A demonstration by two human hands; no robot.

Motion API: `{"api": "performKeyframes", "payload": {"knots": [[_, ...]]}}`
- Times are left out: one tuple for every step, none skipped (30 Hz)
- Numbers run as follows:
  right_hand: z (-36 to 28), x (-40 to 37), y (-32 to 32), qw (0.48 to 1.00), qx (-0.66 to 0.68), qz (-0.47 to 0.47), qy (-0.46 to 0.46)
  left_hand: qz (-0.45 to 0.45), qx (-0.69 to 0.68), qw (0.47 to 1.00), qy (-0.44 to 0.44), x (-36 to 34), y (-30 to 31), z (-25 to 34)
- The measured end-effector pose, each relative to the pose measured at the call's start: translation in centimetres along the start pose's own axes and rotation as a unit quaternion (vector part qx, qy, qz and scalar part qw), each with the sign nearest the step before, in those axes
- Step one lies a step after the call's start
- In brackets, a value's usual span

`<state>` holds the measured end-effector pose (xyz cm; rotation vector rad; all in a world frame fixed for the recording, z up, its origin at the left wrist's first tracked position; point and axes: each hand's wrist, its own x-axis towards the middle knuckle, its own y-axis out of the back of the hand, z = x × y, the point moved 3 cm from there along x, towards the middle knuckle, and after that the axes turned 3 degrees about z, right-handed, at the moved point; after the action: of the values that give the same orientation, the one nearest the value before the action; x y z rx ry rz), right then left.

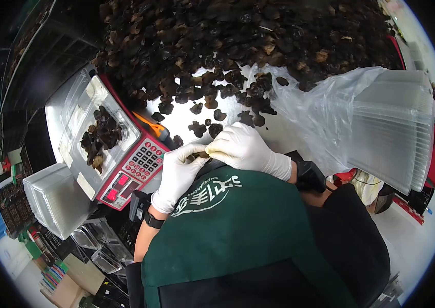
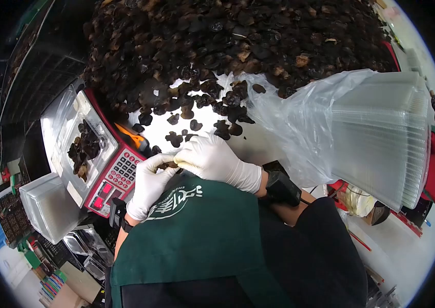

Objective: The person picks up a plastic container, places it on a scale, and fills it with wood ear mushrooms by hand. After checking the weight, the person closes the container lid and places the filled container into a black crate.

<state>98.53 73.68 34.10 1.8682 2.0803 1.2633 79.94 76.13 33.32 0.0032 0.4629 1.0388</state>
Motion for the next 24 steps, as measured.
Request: {"api": "performKeyframes", "payload": {"knots": [[0.1, 0.0, -0.1, 0.999, -0.016, -0.028, 0.006, -0.002, 0.013, 1.0, 0.004, 0.0, -0.1, 0.1], [0.1, -0.1, -0.1, 0.998, -0.033, -0.055, 0.013, -0.006, 0.027, 1.0, -0.001, 0.1, -0.2, 0.1], [0.1, -0.2, -0.1, 0.995, -0.049, -0.082, 0.018, -0.02, 0.058, 0.998, 0.001, 0.2, -0.3, 0.3], [0.4, -0.3, -0.1, 0.997, -0.015, -0.079, -0.01, -0.029, 0.05, 0.998, 0.01, 0.3, -0.4, 0.2], [0.8, -0.6, 0.2, 0.997, 0.015, -0.053, -0.05, -0.04, 0.042, 0.998, 0.019, 0.6, -0.5, 0.1], [1.3, -0.9, 0.7, 0.995, 0.045, -0.026, -0.09, -0.045, -0.029, 0.996, 0.069, 0.9, -0.8, 0.2], [1.7, -1.4, 1.2, 0.989, 0.076, 0.001, -0.129, -0.049, -0.1, 0.986, 0.121, 1.2, -1.2, 0.2], [2.3, -1.8, 1.8, 0.964, 0.126, 0.023, -0.234, -0.036, -0.104, 0.99, 0.087, 2.0, -1.2, -1.1], [2.6, -2.4, 2.8, 0.938, 0.116, 0.012, -0.326, -0.009, -0.19, 0.979, 0.079, 2.6, -1.6, -1.5], [3.2, -3.5, 2.9, 0.937, 0.093, 0.032, -0.334, -0.016, -0.156, 0.986, 0.052, 3.3, -1.8, -0.8], [4.1, -4.9, 2.5, 0.936, 0.07, 0.053, -0.342, -0.023, -0.121, 0.992, 0.025, 3.8, -2.1, 0.2], [4.4, -6.2, 2.4, 0.937, 0.053, 0.027, -0.345, -0.053, -0.091, 0.994, 0.031, 4.2, -2.6, 0.9], [4.5, -7.6, 2.0, 0.936, 0.034, 0.002, -0.351, -0.086, -0.06, 0.994, 0.038, 4.4, -3.6, 1.6], [4.4, -8.7, 1.3, 0.944, 0.027, -0.012, -0.328, -0.111, -0.027, 0.993, -0.04, 4.7, -4.9, 2.8], [3.9, -9.9, 0.5, 0.939, 0.053, -0.008, -0.341, -0.136, 0.053, 0.985, -0.092, 4.9, -6.1, 4.0], [2.9, -9.9, 0.4, 0.931, 0.099, -0.051, -0.347, -0.159, 0.078, 0.977, -0.118, 5.0, -7.4, 5.3], [2.0, -9.9, 0.4, 0.919, 0.142, -0.093, -0.355, -0.183, 0.101, 0.967, -0.145, 4.9, -8.9, 6.8], [1.0, -10.1, 1.1, 0.912, 0.187, -0.129, -0.342, -0.234, 0.04, 0.971, -0.022, 4.5, -10.8, 7.7], [0.1, -10.6, 2.2, 0.909, 0.218, -0.149, -0.322, -0.266, 0.1, 0.934, -0.216, 4.5, -12.6, 7.7], [-0.8, -11.2, 3.6, 0.909, 0.239, -0.16, -0.303, -0.359, 0.041, 0.908, -0.213, 3.1, -14.7, 9.2], [-1.4, -11.7, 4.6, 0.91, 0.249, -0.16, -0.289, -0.451, -0.017, 0.871, -0.194, 1.6, -16.7, 10.7], [-1.8, -12.2, 5.5, 0.914, 0.248, -0.151, -0.283, -0.501, 0.105, 0.844, -0.161, 0.4, -17.1, 12.4], [-2.1, -12.4, 6.5, 0.921, 0.238, -0.126, -0.282, -0.476, 0.164, 0.847, -0.169, 0.4, -16.8, 12.9], [-2.1, -12.3, 6.9, 0.929, 0.219, -0.09, -0.285, -0.452, 0.223, 0.846, -0.175, 0.4, -16.5, 13.4]]}}
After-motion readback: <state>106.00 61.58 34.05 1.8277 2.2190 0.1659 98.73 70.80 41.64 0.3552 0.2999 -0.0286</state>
